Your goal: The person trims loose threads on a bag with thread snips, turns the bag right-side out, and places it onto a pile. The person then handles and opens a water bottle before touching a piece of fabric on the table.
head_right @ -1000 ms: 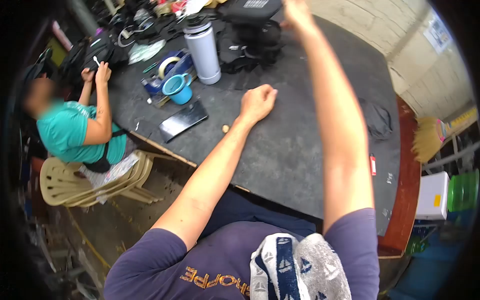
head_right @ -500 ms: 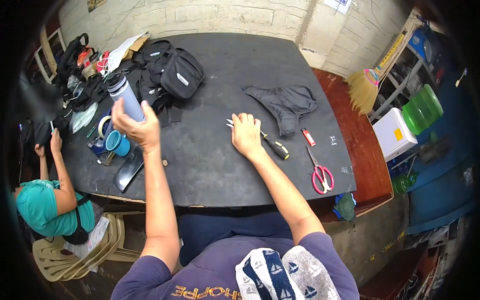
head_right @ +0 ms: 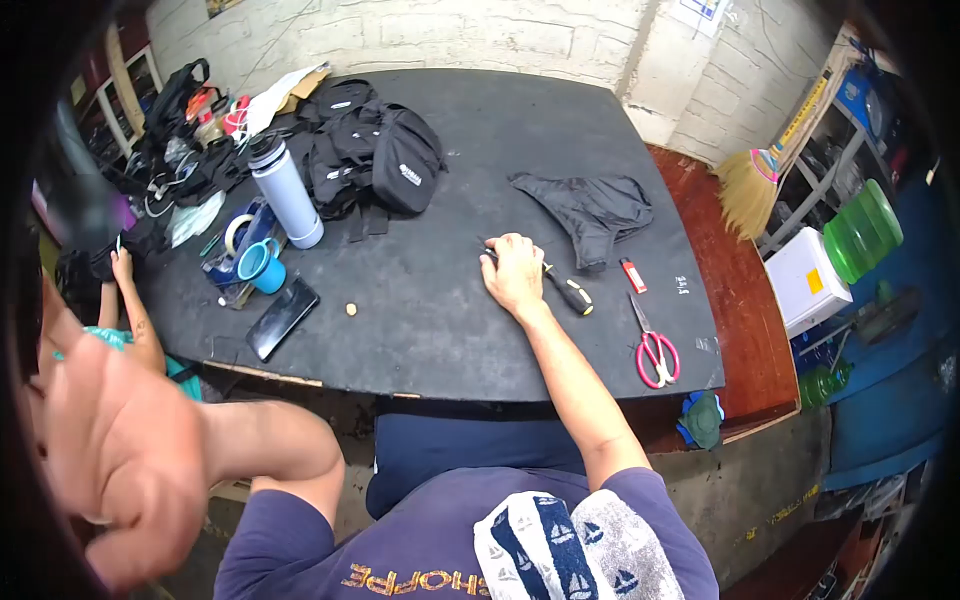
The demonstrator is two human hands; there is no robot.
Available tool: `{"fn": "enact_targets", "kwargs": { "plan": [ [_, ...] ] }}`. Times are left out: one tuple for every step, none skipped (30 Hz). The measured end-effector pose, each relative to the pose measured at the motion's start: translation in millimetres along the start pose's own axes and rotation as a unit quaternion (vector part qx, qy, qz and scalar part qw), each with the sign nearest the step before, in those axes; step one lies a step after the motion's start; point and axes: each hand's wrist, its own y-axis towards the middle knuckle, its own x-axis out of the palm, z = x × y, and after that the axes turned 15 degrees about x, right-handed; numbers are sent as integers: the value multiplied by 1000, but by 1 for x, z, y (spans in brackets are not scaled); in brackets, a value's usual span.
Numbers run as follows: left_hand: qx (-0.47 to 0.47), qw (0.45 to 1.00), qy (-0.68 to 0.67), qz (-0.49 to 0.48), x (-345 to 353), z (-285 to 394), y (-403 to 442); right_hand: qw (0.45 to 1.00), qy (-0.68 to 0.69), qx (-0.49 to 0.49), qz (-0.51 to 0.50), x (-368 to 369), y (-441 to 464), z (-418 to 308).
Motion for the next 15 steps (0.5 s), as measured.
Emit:
{"fn": "enact_targets", "kwargs": {
  "plan": [
    [-5, 1000, 7, -3, -3, 5, 1, 1000, 1, 1, 0, 0, 1, 0],
    [-12, 1000, 16, -6, -5, 11, 1, 1000, 3, 4, -1, -1, -1, 0],
    [-18, 1000, 24, -10, -7, 16, 1, 1000, 5, 5, -2, -2, -2, 0],
    [-22, 999, 32, -14, -9, 20, 3, 1000, 12, 2, -8, -3, -1, 2],
    [-25, 999, 39, -18, -10, 24, 5, 1000, 4, -5, -4, -5, -2, 5],
    [-30, 998, 46, -26, -12, 27, 7, 1000, -2, -8, 1, -6, -5, 7],
    [-27, 997, 53, -38, -16, 28, 13, 1000, -1, -14, 10, -3, -2, 3],
    [-21, 997, 61, -49, -18, 28, 20, 1000, 16, -18, 11, -1, 4, 0],
    [-20, 996, 69, -57, -20, 29, 24, 1000, 15, -9, 4, -3, 4, 0],
    [-25, 995, 77, -62, -22, 34, 25, 1000, 10, 1, -8, -5, -2, 1],
    [-28, 994, 87, -66, -23, 38, 26, 1000, 18, -5, -15, -9, -1, -2],
    [-27, 992, 98, -68, -23, 40, 27, 997, 68, -23, -6, -12, 5, -6],
    [-28, 992, 107, -67, -22, 43, 26, 993, 115, -40, 3, -19, 11, -7],
    [-34, 991, 113, -67, -23, 44, 24, 986, 160, -50, 10, -30, 12, -12],
    [-38, 990, 118, -67, -21, 45, 22, 971, 216, -84, 56, -54, 22, -27]
  ]
}}
